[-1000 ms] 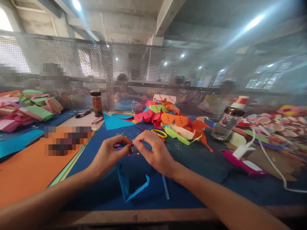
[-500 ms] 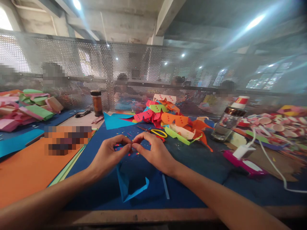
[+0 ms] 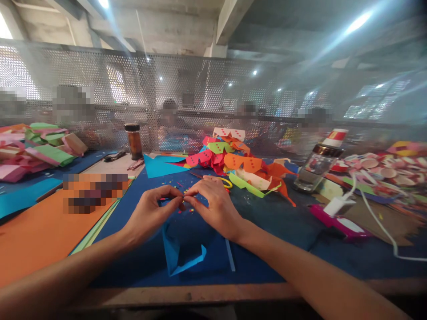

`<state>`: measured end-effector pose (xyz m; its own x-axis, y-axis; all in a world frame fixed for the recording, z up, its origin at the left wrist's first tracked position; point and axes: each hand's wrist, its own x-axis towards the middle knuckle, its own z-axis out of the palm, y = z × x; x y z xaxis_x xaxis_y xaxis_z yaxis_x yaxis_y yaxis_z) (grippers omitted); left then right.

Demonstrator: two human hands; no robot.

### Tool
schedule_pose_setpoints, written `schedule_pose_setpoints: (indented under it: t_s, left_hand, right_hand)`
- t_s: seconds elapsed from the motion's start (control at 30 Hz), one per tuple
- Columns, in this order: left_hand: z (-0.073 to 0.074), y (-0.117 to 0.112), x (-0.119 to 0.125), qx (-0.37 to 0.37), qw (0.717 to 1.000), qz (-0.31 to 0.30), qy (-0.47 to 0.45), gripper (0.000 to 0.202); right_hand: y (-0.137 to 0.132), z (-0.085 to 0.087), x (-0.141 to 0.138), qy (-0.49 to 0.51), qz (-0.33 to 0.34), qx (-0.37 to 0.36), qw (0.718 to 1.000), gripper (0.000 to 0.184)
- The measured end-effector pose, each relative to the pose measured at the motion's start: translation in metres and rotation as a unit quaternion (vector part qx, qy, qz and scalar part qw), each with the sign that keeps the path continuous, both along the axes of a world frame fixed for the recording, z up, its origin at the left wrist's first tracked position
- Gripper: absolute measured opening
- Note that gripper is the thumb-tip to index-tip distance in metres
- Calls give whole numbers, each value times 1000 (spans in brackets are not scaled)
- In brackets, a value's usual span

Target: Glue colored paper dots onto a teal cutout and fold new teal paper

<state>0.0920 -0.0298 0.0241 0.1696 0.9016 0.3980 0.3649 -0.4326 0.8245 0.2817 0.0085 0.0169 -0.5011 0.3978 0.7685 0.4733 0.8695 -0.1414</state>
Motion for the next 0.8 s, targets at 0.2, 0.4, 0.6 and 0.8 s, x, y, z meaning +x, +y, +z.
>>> schedule_pose_setpoints:
  t_s: [0.2,0.4,0.6,0.8]
  left_hand:
    - [1,-2,0,15,1000,18,16,18]
    - [0,-3,0,31,999,27,16,13]
    - [0,-3,0,36,999,19,25,14]
    - [0,-2,0,16,1000,4,16,16]
  right_hand:
    - [0,2,-1,-8,-5,7,1000,10]
    - [-2,4,-2,-4,-3,3,1000,10]
    - [1,1,-1,-13,2,14,1000,14]
    - [3,1,0,-8,15,-3,1000,17]
